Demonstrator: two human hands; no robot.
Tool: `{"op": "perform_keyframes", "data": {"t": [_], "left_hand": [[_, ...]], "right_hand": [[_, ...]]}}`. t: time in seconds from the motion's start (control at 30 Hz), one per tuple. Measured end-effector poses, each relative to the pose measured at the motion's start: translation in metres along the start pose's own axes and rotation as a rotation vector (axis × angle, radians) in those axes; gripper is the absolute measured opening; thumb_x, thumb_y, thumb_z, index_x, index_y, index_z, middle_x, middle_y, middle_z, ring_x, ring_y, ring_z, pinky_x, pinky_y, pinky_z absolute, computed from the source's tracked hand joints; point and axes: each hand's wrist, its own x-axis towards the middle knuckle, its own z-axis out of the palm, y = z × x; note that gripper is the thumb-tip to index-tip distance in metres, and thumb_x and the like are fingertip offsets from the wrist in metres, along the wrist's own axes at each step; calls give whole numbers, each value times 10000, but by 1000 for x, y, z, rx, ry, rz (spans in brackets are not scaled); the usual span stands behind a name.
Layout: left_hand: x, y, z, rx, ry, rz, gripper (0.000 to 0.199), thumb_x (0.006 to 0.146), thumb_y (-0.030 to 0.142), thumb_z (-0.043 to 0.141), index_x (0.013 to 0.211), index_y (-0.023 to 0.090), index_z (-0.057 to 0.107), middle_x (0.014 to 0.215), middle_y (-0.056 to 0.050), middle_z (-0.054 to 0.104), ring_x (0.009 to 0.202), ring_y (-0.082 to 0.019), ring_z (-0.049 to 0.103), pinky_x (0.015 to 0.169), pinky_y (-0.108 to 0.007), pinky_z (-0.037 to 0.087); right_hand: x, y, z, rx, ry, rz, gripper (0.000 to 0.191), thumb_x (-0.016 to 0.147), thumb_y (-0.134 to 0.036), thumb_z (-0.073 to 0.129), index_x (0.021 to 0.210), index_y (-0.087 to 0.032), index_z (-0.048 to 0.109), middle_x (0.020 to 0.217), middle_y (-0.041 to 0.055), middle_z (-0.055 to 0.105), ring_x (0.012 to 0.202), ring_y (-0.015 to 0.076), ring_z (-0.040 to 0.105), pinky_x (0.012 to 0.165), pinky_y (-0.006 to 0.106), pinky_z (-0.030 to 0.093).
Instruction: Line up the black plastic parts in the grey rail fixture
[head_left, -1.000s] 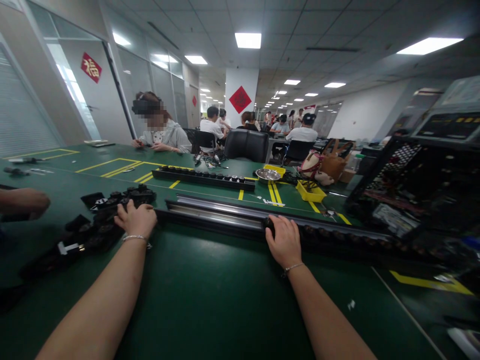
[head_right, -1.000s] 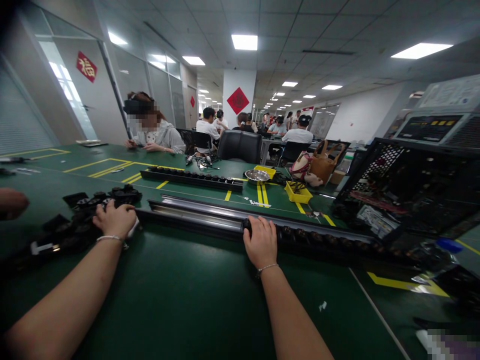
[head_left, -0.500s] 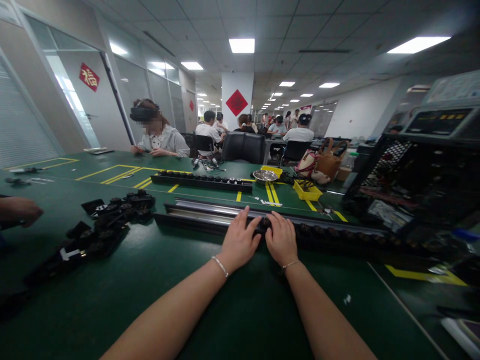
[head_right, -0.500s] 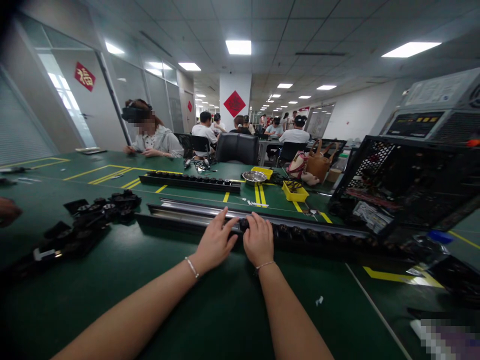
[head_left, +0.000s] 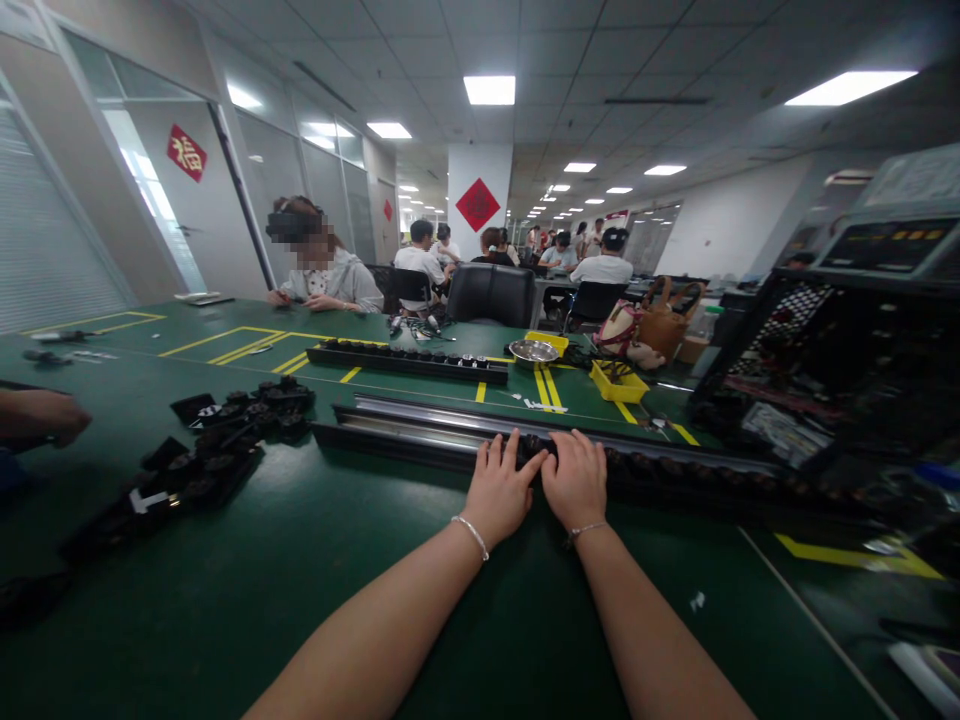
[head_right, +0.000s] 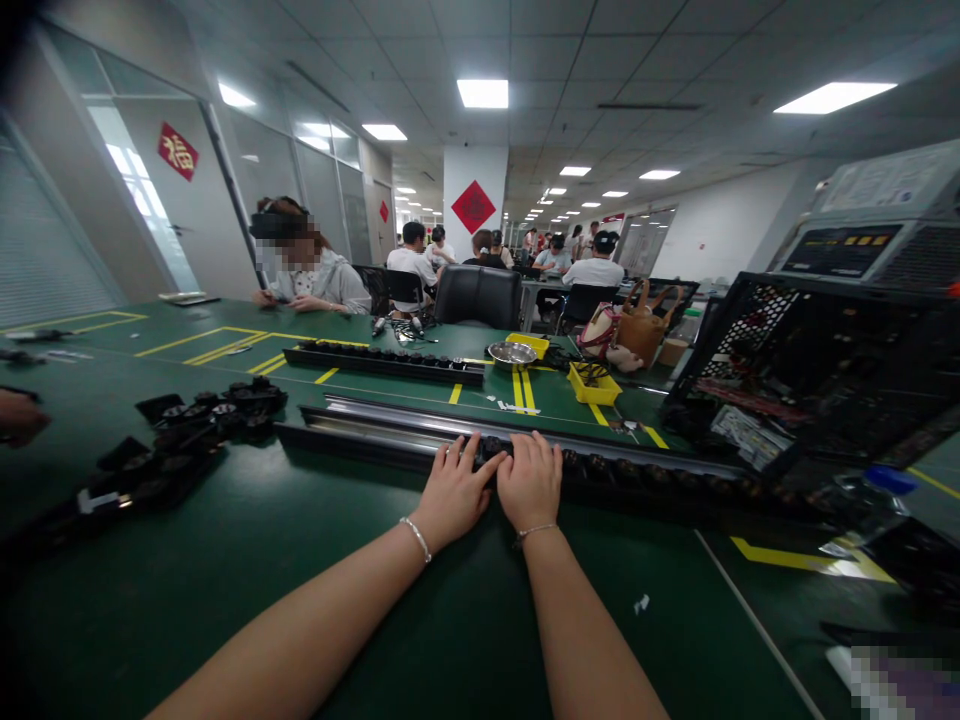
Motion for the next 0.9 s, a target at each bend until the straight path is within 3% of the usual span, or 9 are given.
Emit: {"op": "perform_keyframes", "data": {"t": [0.23,0.9], "left_hand": [[2,-1,2,44,-55,20,534,814,270,521,1331,331,403,1421,-104,378,1259,-312,363,1025,-511,263],[2,-5,1,34,-34,1,477,808,239,507,1280,287,456,1382,-111,418,1199,-272,424,1012,-458,295]], "right_hand": [[1,1,-2,5,-27,7,340,817,-206,401,1093,-146,589,1129,107,627,1148,239,470,1041,447,250],[0,3,-2,24,-7,-7,346,802,-214,401,1089,-162,588,1116,107,625,1131,239,476,1030,446,255]]}}
